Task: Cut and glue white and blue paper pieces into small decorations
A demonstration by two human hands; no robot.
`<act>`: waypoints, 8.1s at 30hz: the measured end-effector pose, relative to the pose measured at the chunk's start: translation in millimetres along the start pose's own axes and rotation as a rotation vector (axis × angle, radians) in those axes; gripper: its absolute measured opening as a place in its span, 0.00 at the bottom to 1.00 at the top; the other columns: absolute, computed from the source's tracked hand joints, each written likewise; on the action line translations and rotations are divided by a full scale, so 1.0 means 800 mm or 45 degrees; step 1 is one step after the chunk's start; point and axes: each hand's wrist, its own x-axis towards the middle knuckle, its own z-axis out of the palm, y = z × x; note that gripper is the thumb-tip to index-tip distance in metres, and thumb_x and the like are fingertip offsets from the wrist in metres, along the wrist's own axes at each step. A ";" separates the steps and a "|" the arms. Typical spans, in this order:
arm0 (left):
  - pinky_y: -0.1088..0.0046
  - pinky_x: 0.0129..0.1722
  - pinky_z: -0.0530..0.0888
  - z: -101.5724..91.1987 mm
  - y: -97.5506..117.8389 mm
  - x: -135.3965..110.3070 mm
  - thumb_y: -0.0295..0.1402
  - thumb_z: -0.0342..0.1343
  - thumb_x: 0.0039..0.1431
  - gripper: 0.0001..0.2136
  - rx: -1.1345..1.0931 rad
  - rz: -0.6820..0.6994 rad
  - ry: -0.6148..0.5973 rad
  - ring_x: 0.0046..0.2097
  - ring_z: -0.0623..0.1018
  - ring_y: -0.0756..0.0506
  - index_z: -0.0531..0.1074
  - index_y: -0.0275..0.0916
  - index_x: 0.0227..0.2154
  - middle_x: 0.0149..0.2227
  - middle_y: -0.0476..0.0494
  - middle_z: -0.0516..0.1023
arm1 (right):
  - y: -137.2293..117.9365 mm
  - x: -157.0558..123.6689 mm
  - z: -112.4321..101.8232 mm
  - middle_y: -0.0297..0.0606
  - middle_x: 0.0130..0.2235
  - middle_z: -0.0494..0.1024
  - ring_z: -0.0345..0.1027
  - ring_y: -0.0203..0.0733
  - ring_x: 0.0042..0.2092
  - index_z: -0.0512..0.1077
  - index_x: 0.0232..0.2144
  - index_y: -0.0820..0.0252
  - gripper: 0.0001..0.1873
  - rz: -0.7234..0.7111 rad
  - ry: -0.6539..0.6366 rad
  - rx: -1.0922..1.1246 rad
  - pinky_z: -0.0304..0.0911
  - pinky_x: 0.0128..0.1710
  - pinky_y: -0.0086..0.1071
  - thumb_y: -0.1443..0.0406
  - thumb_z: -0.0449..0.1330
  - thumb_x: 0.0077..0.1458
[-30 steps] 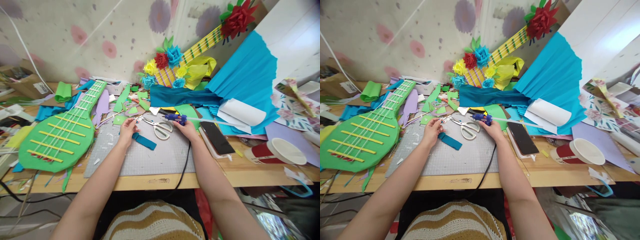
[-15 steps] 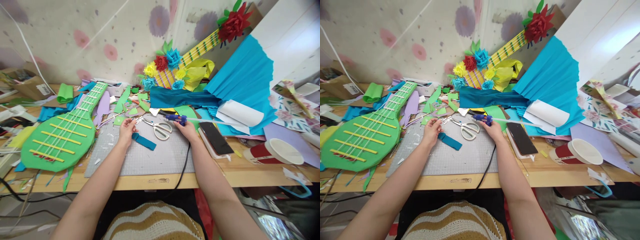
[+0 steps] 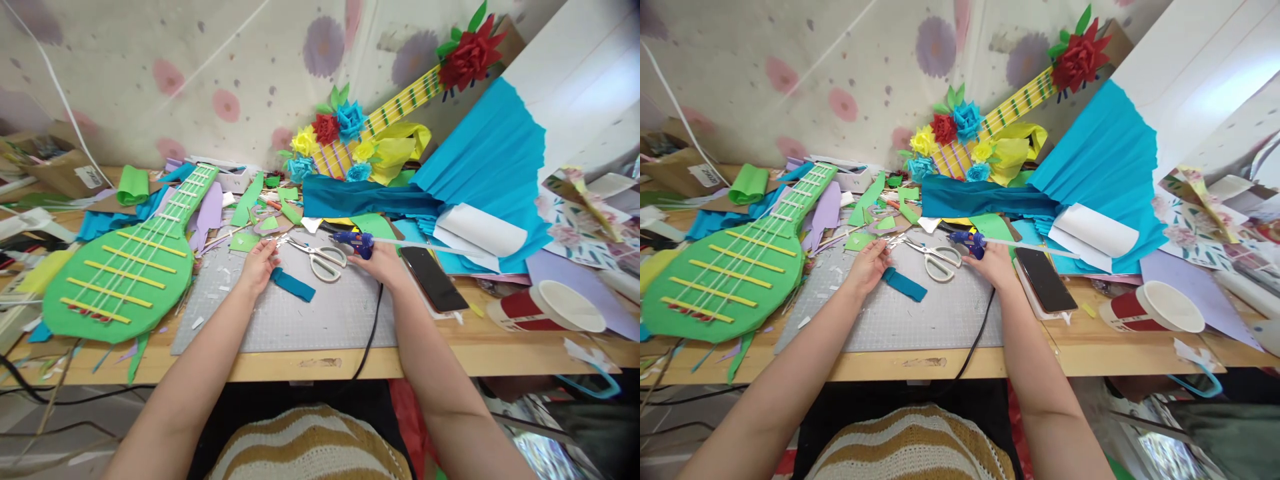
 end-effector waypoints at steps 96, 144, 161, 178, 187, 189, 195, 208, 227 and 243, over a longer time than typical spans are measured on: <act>0.76 0.25 0.62 -0.022 0.011 0.021 0.43 0.48 0.54 0.13 1.299 0.667 0.149 0.22 0.69 0.50 0.62 0.40 0.22 0.19 0.52 0.68 | -0.145 -0.011 0.061 0.38 0.35 0.72 0.64 0.39 0.36 0.67 0.35 0.60 0.10 -0.322 0.088 0.564 0.56 0.36 0.31 0.68 0.48 0.50; 0.65 0.40 0.66 -0.018 0.013 0.029 0.30 0.44 0.57 0.09 2.208 0.770 0.123 0.42 0.71 0.41 0.67 0.37 0.36 0.38 0.38 0.73 | -0.139 -0.021 0.041 0.49 0.45 0.67 0.60 0.50 0.46 0.64 0.44 0.63 0.14 -0.267 -0.045 -0.153 0.57 0.41 0.37 0.65 0.49 0.54; 0.67 0.38 0.66 -0.016 0.012 0.025 0.32 0.44 0.57 0.09 2.214 0.619 0.165 0.42 0.73 0.41 0.68 0.39 0.36 0.39 0.40 0.75 | -0.137 -0.028 0.031 0.49 0.45 0.69 0.62 0.48 0.46 0.62 0.44 0.64 0.15 -0.266 -0.117 -0.219 0.58 0.41 0.36 0.63 0.49 0.55; 0.66 0.37 0.66 -0.013 0.010 0.030 0.32 0.45 0.56 0.08 2.274 0.730 0.088 0.40 0.73 0.41 0.69 0.39 0.34 0.37 0.40 0.75 | -0.140 -0.028 0.033 0.48 0.43 0.69 0.62 0.47 0.45 0.63 0.43 0.64 0.13 -0.252 -0.080 -0.243 0.59 0.38 0.35 0.66 0.48 0.54; 0.68 0.38 0.66 -0.022 0.003 0.046 0.32 0.44 0.57 0.08 2.167 0.899 0.006 0.39 0.72 0.42 0.68 0.39 0.34 0.36 0.41 0.75 | -0.145 -0.027 0.039 0.47 0.41 0.69 0.60 0.46 0.45 0.62 0.41 0.64 0.11 -0.319 0.057 -0.230 0.57 0.39 0.35 0.67 0.49 0.54; 0.68 0.39 0.66 -0.022 0.003 0.046 0.32 0.44 0.57 0.08 2.163 0.891 -0.001 0.40 0.72 0.42 0.69 0.39 0.34 0.36 0.41 0.75 | -0.143 -0.026 0.039 0.47 0.41 0.69 0.60 0.46 0.45 0.62 0.41 0.64 0.11 -0.328 0.073 -0.216 0.57 0.40 0.35 0.67 0.49 0.54; 0.68 0.39 0.66 -0.019 0.004 0.042 0.32 0.45 0.57 0.09 2.182 0.813 0.018 0.40 0.73 0.43 0.69 0.40 0.35 0.37 0.42 0.75 | -0.139 -0.023 0.039 0.45 0.41 0.69 0.60 0.46 0.44 0.63 0.41 0.63 0.12 -0.351 0.081 -0.172 0.56 0.39 0.34 0.68 0.48 0.54; 0.68 0.39 0.66 -0.020 -0.002 0.042 0.32 0.44 0.57 0.08 2.172 0.918 -0.014 0.40 0.71 0.43 0.68 0.38 0.34 0.36 0.40 0.72 | -0.138 -0.027 0.032 0.48 0.43 0.69 0.59 0.48 0.46 0.65 0.43 0.64 0.14 -0.280 -0.038 -0.265 0.55 0.41 0.36 0.70 0.44 0.57; 0.68 0.36 0.66 -0.007 0.004 0.028 0.34 0.40 0.59 0.10 2.033 0.714 0.221 0.40 0.73 0.42 0.64 0.40 0.39 0.37 0.41 0.73 | -0.122 -0.023 -0.011 0.51 0.43 0.69 0.67 0.49 0.41 0.56 0.46 0.65 0.16 -0.147 -0.285 -0.194 0.60 0.38 0.37 0.67 0.46 0.55; 0.67 0.37 0.68 -0.006 0.015 0.026 0.36 0.38 0.59 0.11 1.840 0.653 0.454 0.40 0.74 0.42 0.62 0.41 0.41 0.38 0.42 0.74 | -0.112 -0.014 0.013 0.48 0.45 0.69 0.60 0.47 0.48 0.65 0.41 0.63 0.14 -0.357 -0.173 -0.259 0.57 0.43 0.35 0.62 0.53 0.53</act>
